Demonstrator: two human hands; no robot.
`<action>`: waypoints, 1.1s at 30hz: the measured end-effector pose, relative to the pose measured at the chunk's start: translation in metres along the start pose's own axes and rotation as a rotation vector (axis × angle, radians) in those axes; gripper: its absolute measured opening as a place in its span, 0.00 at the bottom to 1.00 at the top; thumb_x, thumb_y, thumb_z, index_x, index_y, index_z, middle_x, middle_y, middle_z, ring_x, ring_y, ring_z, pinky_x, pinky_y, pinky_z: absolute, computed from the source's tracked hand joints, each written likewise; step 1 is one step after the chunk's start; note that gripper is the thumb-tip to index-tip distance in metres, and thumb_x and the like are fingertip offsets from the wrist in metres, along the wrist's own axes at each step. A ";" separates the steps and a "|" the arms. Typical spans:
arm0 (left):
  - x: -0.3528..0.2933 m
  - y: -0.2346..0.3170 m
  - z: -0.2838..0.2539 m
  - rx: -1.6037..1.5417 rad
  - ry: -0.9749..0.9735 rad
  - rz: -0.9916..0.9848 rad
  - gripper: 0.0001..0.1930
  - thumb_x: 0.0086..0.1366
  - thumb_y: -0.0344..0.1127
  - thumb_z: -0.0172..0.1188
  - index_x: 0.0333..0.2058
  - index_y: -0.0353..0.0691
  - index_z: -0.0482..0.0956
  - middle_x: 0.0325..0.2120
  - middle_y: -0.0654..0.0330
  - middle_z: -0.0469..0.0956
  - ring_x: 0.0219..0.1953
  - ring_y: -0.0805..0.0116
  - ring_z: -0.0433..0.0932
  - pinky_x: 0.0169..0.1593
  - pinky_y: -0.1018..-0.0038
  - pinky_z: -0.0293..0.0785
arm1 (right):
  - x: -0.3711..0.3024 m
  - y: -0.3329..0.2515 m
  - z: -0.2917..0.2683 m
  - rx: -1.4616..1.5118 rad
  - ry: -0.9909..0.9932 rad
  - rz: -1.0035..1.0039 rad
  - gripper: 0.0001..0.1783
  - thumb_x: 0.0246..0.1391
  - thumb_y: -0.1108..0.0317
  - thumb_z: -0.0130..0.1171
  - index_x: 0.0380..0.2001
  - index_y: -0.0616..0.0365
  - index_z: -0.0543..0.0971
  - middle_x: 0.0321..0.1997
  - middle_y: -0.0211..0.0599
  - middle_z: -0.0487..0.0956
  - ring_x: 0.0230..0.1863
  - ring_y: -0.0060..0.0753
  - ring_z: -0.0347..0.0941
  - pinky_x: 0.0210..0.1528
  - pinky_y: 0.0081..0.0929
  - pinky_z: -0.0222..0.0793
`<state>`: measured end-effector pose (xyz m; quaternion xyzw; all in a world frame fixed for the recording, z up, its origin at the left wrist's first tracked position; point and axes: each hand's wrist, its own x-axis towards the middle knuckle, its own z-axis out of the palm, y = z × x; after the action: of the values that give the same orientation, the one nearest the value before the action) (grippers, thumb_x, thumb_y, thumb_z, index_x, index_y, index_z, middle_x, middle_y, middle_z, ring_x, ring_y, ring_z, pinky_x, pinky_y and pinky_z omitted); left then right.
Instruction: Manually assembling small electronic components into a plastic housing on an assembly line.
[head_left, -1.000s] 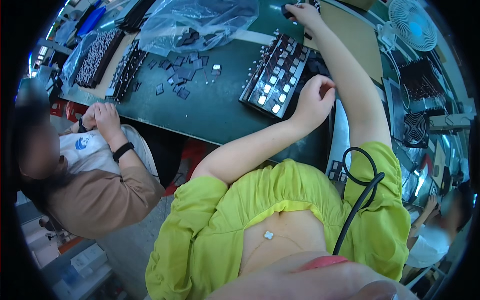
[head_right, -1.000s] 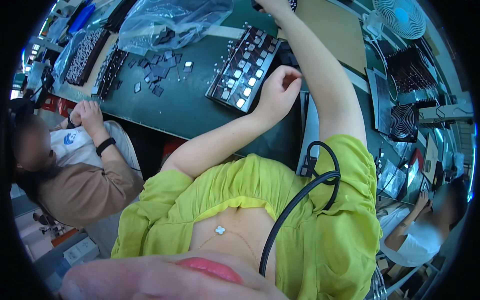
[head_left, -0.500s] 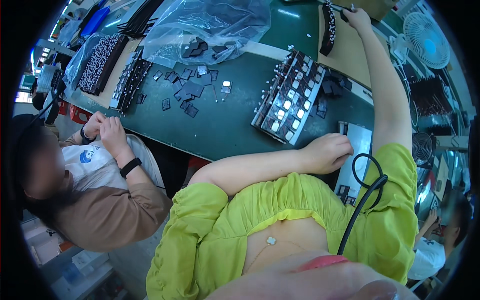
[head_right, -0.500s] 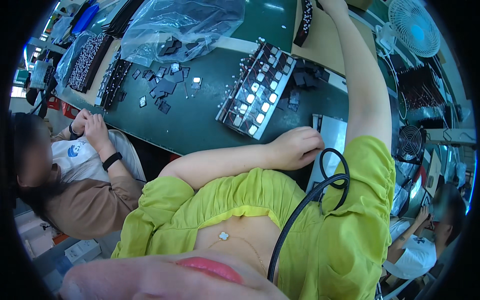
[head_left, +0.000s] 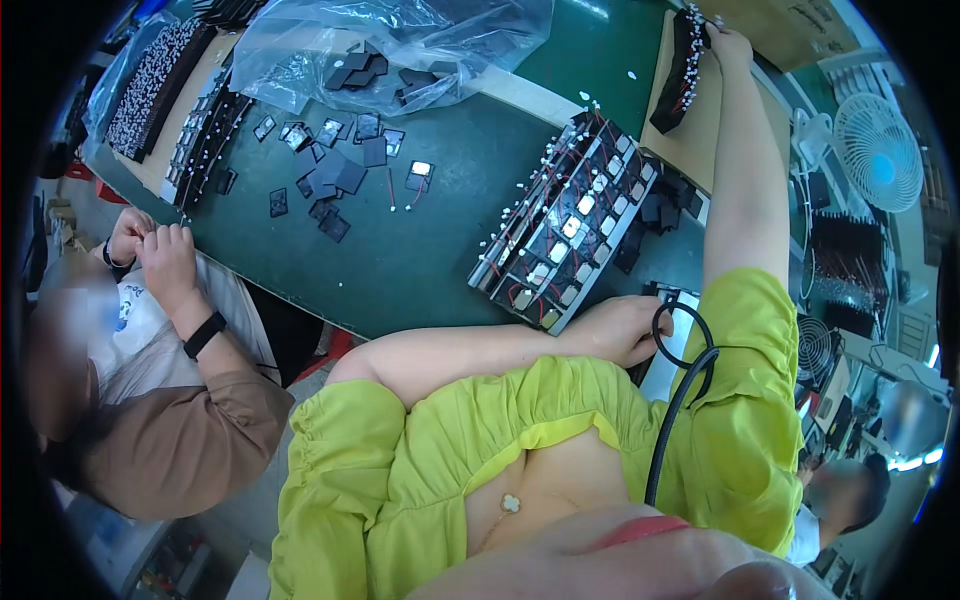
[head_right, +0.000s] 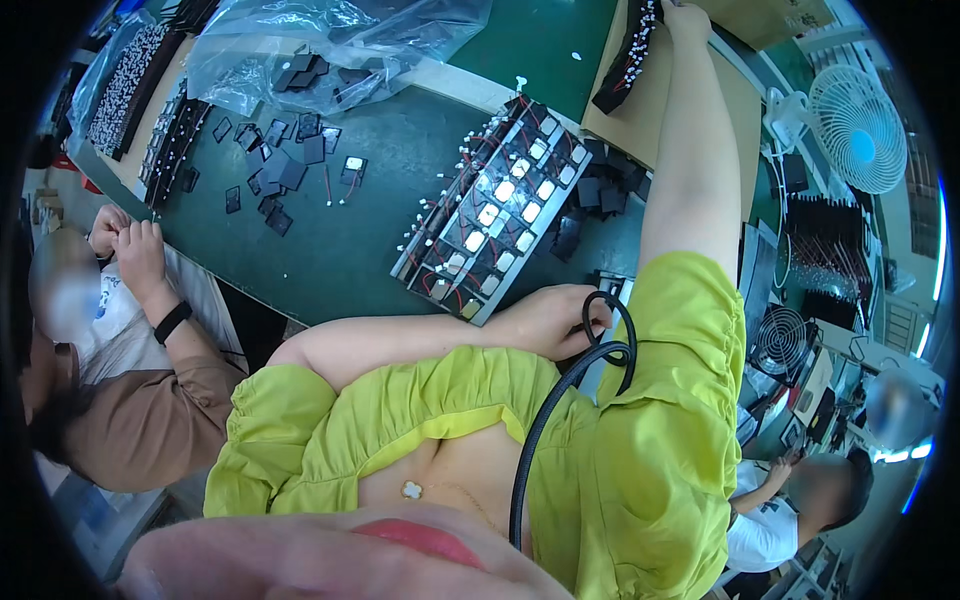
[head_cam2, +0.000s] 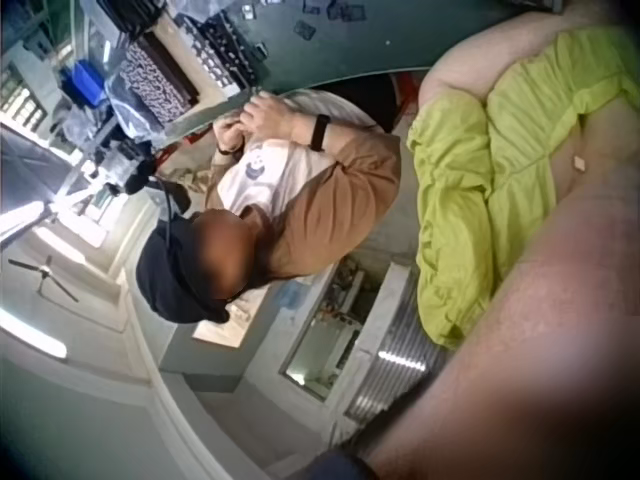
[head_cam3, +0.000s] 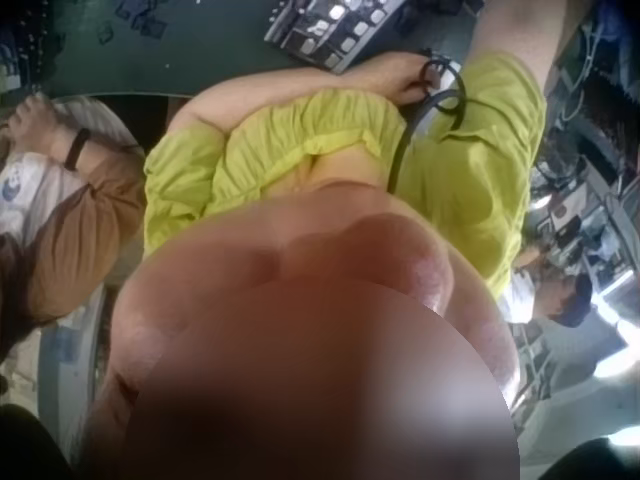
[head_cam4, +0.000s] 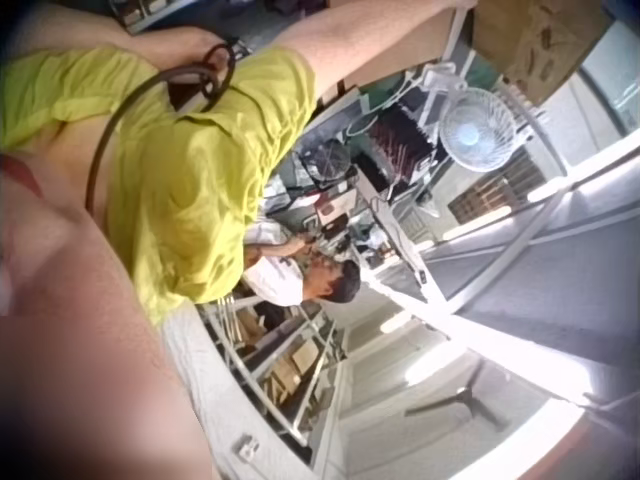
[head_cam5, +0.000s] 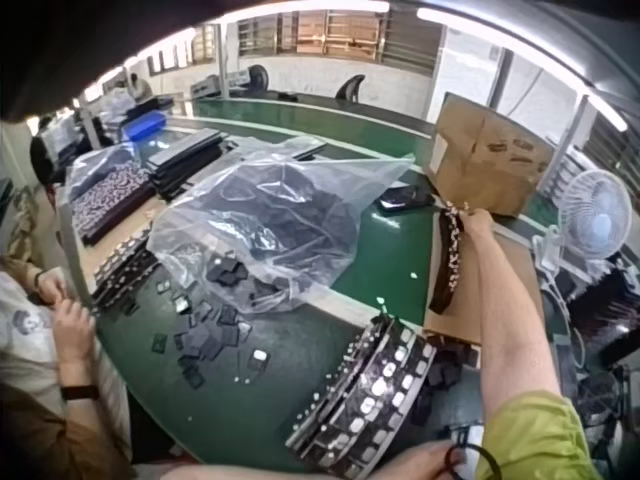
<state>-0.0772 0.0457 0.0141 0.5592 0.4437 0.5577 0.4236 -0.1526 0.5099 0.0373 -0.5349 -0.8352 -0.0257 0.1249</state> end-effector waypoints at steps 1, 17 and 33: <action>0.002 0.000 0.000 0.000 -0.001 -0.002 0.05 0.53 0.27 0.55 0.31 0.37 0.73 0.28 0.57 0.72 0.30 0.58 0.71 0.34 0.70 0.68 | 0.002 -0.005 -0.003 0.001 -0.002 0.001 0.26 0.50 0.46 0.49 0.38 0.57 0.81 0.29 0.38 0.81 0.34 0.32 0.76 0.36 0.23 0.69; 0.005 0.001 0.001 0.122 -0.013 -0.011 0.07 0.52 0.26 0.55 0.32 0.36 0.74 0.30 0.57 0.73 0.32 0.58 0.72 0.35 0.69 0.69 | -0.019 0.009 0.057 1.386 -0.021 0.449 0.42 0.58 0.39 0.31 0.49 0.75 0.67 0.45 0.46 0.75 0.44 0.34 0.72 0.46 0.21 0.66; -0.003 0.004 -0.001 0.085 -0.069 -0.009 0.07 0.52 0.25 0.56 0.31 0.36 0.73 0.29 0.57 0.73 0.30 0.58 0.71 0.35 0.70 0.69 | -0.004 0.062 0.088 1.973 -0.782 -0.302 0.46 0.56 0.36 0.27 0.58 0.73 0.57 0.58 0.52 0.66 0.57 0.42 0.63 0.59 0.30 0.57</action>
<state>-0.0780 0.0419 0.0176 0.5935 0.4546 0.5168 0.4171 -0.1115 0.5487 -0.0545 -0.0600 -0.5266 0.8186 0.2213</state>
